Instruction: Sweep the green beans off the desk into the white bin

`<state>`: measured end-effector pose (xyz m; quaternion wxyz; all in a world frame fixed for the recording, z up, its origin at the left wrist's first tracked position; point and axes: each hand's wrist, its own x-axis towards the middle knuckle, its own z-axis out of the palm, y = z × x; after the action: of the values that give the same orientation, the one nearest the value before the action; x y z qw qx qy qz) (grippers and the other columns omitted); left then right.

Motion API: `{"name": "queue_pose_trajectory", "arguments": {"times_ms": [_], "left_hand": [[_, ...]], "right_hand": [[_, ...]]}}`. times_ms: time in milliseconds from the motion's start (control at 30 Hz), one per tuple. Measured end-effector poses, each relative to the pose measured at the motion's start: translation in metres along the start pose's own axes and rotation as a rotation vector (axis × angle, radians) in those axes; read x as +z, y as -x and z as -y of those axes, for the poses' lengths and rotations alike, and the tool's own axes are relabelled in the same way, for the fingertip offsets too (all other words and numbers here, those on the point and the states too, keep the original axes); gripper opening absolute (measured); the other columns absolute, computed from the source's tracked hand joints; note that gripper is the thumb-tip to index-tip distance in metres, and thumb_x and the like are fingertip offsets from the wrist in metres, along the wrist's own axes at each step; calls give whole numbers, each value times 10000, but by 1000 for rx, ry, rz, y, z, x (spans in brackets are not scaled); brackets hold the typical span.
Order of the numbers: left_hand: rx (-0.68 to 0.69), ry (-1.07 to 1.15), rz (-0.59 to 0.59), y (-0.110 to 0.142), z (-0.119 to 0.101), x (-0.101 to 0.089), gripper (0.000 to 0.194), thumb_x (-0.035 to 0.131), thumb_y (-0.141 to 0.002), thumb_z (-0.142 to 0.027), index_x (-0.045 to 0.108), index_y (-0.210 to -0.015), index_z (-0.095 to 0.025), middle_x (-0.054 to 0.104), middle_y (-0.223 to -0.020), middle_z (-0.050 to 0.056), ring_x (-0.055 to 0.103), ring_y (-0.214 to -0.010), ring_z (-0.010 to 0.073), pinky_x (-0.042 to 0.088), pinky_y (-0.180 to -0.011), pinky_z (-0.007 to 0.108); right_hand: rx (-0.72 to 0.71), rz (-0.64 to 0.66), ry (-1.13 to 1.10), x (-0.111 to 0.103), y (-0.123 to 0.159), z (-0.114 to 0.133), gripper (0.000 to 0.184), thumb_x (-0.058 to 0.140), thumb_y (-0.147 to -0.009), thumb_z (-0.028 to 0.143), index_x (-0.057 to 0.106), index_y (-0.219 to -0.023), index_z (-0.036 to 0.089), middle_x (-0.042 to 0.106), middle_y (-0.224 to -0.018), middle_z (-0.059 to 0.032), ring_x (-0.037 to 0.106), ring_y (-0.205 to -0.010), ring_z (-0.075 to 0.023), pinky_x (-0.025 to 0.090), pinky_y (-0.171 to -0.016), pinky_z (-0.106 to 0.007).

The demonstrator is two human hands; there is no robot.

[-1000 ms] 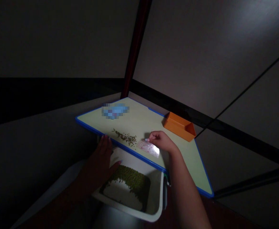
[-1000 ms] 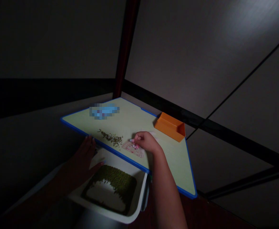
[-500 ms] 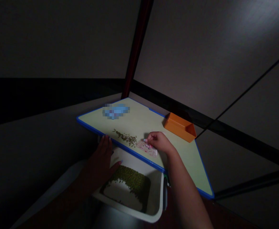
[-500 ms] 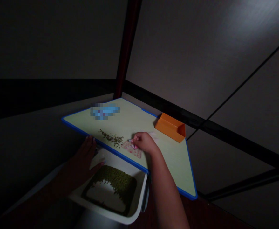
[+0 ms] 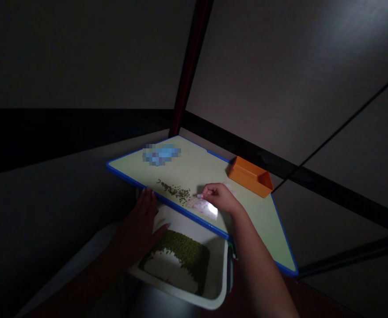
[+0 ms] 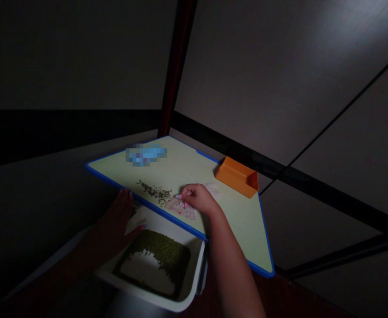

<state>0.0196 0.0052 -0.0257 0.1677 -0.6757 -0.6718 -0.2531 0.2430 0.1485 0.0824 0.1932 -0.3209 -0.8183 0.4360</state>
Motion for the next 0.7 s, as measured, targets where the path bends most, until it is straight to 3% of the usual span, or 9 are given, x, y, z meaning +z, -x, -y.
{"name": "queue_pose_trajectory", "arguments": {"times_ms": [367, 467, 700], "left_hand": [[-13, 34, -4, -1, 1, -1, 962, 408, -748, -686, 252, -1394, 10, 259, -1496, 279, 217, -1414, 361, 348, -1093, 492], [-33, 40, 8, -1, 3, -4, 974, 375, -745, -709, 259, -1392, 9, 231, -1504, 285, 190, -1420, 374, 346, -1087, 510], [-14, 17, 39, -3, 10, -11, 948, 374, -744, -704, 316, -1372, 4, 319, -1479, 267, 227, -1414, 362, 337, -1096, 488]], "right_hand": [[62, 73, -88, 4, -1, 2, 278, 709, -695, 398, 585, -657, 152, 605, -545, 8, 514, -482, -100, 382, -492, -219], [59, 34, -101, 3, 0, 4, 290, 722, -679, 407, 591, -654, 150, 609, -542, 5, 518, -480, -103, 383, -486, -218], [53, 19, -45, 6, -1, 4, 252, 697, -718, 367, 583, -650, 152, 607, -535, 7, 509, -465, -97, 368, -475, -208]]}}
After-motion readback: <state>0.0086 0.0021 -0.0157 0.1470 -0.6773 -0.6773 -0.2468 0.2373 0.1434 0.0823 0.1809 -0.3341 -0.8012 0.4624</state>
